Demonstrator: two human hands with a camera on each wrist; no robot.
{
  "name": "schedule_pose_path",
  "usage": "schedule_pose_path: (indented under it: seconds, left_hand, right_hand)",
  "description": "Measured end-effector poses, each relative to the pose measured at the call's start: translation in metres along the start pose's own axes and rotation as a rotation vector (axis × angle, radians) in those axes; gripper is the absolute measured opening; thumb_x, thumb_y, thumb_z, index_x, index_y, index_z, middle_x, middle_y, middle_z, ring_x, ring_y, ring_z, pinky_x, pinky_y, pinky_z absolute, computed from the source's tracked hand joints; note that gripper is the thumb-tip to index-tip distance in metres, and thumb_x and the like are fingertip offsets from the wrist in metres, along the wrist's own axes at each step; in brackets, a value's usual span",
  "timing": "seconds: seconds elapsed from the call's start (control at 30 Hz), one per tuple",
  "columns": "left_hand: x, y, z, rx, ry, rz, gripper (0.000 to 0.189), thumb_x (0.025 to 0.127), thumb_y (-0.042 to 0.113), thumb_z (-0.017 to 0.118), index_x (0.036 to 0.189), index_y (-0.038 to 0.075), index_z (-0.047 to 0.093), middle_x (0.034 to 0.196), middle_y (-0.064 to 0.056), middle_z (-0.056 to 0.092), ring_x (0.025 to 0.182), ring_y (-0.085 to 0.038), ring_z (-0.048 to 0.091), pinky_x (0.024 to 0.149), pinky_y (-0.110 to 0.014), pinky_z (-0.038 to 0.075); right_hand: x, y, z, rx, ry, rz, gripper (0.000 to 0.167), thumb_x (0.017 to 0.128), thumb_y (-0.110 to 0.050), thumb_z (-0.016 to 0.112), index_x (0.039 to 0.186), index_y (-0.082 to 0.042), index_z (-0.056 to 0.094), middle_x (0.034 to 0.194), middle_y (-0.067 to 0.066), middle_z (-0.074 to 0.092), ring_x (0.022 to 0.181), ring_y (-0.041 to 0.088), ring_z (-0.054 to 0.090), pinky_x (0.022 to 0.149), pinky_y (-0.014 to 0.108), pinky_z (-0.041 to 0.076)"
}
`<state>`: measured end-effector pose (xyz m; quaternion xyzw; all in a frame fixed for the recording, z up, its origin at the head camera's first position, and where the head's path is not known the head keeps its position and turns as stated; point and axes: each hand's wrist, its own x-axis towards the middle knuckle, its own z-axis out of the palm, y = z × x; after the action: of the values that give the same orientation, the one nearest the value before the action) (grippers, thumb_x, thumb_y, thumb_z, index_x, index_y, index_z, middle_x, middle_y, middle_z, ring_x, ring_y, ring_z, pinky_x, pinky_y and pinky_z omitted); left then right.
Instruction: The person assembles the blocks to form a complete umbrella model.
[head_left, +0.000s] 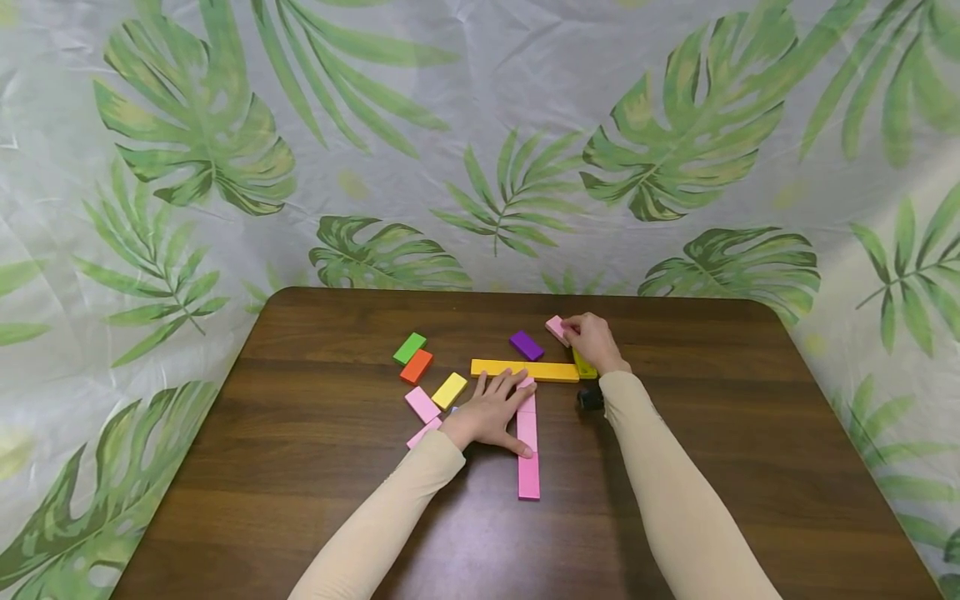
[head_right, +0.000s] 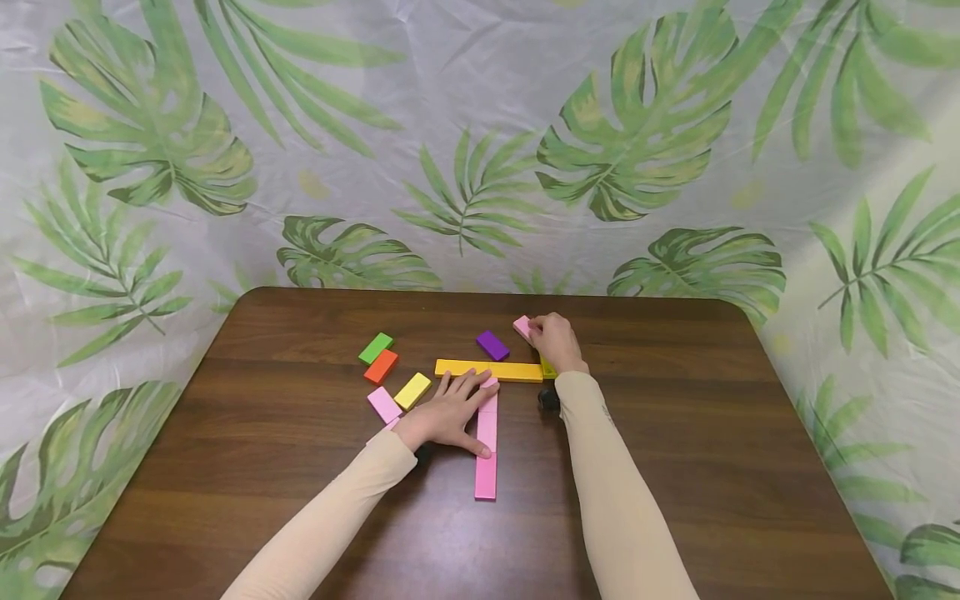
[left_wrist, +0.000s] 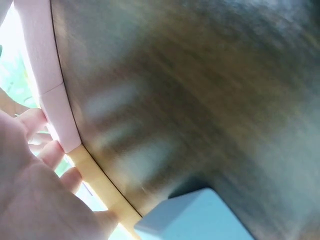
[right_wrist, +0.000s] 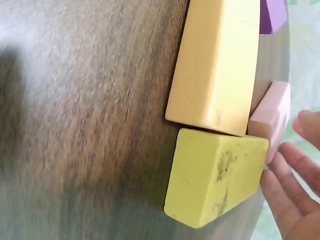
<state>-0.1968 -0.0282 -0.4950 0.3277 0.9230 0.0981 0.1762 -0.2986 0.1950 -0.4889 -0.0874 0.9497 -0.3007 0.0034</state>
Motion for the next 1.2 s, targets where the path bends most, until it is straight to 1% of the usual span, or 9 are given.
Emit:
schedule_pose_path:
  seconds: [0.13, 0.23, 0.37, 0.47, 0.73, 0.97, 1.2]
  left_hand:
    - [0.000, 0.000, 0.001, 0.003, 0.003, 0.002, 0.109, 0.071, 0.068, 0.069, 0.154, 0.018, 0.019, 0.160, -0.004, 0.004, 0.145, -0.028, 0.002, 0.112, -0.055, -0.001]
    - [0.001, -0.001, 0.001, 0.007, -0.002, -0.001, 0.109, 0.071, 0.068, 0.068, 0.155, 0.019, 0.018, 0.160, -0.004, 0.003, 0.145, -0.027, 0.001, 0.112, -0.054, -0.002]
    - [0.000, -0.001, 0.000, 0.021, 0.011, -0.001, 0.109, 0.071, 0.068, 0.068, 0.154, 0.019, 0.019, 0.160, -0.004, 0.004, 0.145, -0.027, 0.002, 0.112, -0.055, -0.001]
    - [-0.001, -0.001, -0.001, 0.018, 0.021, 0.004, 0.107, 0.072, 0.067, 0.069, 0.154, 0.018, 0.021, 0.160, -0.005, 0.006, 0.145, -0.028, 0.004, 0.112, -0.055, 0.000]
    - [-0.001, -0.001, 0.000, 0.009, 0.014, 0.003, 0.107, 0.072, 0.067, 0.069, 0.154, 0.018, 0.020, 0.160, -0.004, 0.006, 0.145, -0.028, 0.004, 0.112, -0.055, 0.000]
    - [0.001, -0.001, 0.002, 0.017, 0.019, 0.006, 0.109, 0.071, 0.068, 0.070, 0.154, 0.018, 0.020, 0.160, -0.005, 0.006, 0.145, -0.029, 0.004, 0.112, -0.056, 0.000]
    - [0.000, 0.000, 0.001, 0.004, 0.016, 0.009, 0.109, 0.071, 0.067, 0.070, 0.154, 0.018, 0.020, 0.160, -0.005, 0.006, 0.145, -0.029, 0.003, 0.112, -0.056, 0.000]
  right_hand:
    - [-0.003, 0.003, -0.002, 0.006, -0.028, -0.064, 0.027, 0.092, -0.003, 0.060, 0.117, 0.005, 0.066, 0.119, 0.025, 0.059, 0.110, 0.039, 0.054, 0.095, 0.049, 0.043]
    - [-0.007, 0.007, -0.004, -0.015, -0.072, -0.107, 0.032, 0.090, -0.003, 0.060, 0.121, 0.004, 0.063, 0.127, 0.025, 0.055, 0.118, 0.041, 0.050, 0.101, 0.051, 0.037]
    - [-0.012, 0.012, -0.006, -0.020, -0.135, -0.127, 0.042, 0.087, -0.004, 0.060, 0.128, 0.003, 0.058, 0.138, 0.020, 0.048, 0.126, 0.040, 0.043, 0.105, 0.051, 0.032]
    - [-0.014, 0.014, -0.007, -0.011, -0.159, -0.135, 0.046, 0.087, -0.005, 0.061, 0.132, 0.003, 0.055, 0.142, 0.020, 0.044, 0.129, 0.039, 0.040, 0.106, 0.052, 0.029]
    - [-0.015, 0.019, -0.006, -0.040, -0.182, -0.130, 0.052, 0.087, -0.011, 0.062, 0.136, 0.003, 0.051, 0.146, 0.020, 0.039, 0.132, 0.039, 0.035, 0.108, 0.052, 0.026]
    - [-0.018, 0.024, -0.006, -0.048, -0.170, -0.130, 0.054, 0.087, -0.012, 0.063, 0.137, 0.002, 0.050, 0.146, 0.021, 0.038, 0.132, 0.040, 0.035, 0.108, 0.053, 0.026]
    - [-0.020, 0.027, -0.006, -0.052, -0.169, -0.137, 0.055, 0.087, -0.013, 0.063, 0.138, 0.001, 0.048, 0.147, 0.020, 0.037, 0.132, 0.041, 0.035, 0.107, 0.054, 0.026]
